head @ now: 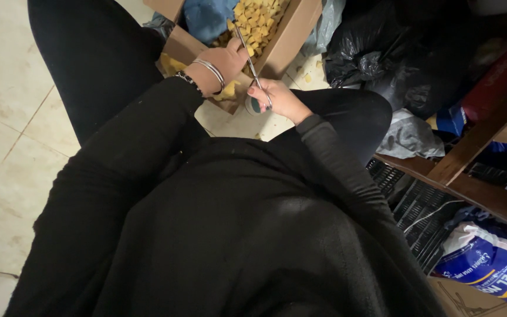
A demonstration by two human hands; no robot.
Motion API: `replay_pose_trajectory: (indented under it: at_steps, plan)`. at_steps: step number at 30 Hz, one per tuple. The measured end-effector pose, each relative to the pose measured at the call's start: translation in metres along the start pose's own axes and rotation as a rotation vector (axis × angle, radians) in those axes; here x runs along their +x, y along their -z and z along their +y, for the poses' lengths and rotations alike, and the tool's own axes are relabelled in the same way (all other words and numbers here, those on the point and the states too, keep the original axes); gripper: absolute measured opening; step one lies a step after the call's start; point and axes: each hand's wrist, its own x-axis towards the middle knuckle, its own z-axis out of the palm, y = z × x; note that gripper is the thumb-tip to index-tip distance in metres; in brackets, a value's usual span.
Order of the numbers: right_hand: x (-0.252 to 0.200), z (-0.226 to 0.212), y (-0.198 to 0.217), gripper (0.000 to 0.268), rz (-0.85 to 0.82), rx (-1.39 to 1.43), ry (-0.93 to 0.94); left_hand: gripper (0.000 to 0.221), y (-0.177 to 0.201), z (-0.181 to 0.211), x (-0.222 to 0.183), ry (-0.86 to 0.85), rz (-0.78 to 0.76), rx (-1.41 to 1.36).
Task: Cutting a long strip of yellow foam into smaller pieces using scissors inside a factory.
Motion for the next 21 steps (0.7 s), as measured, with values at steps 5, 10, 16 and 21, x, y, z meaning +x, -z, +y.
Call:
replay_pose_trajectory:
  at_steps: [5,10,16,21]
  plan:
    - [0.004,0.001,0.003,0.033,0.107,0.019,0.031,0.038,-0.015,-0.013,0.012,0.001,0.123,-0.037]
    - [0.011,0.017,0.016,0.059,0.046,0.054,-0.038,0.018,0.012,-0.009,0.014,0.113,0.167,-0.227]
    - [-0.001,-0.005,0.022,0.046,0.231,-0.018,0.331,0.056,0.038,-0.024,0.004,-0.02,0.205,-0.566]
    - [-0.011,-0.022,0.014,0.029,0.334,-0.007,0.453,0.053,0.081,-0.013,-0.018,-0.221,0.295,-1.052]
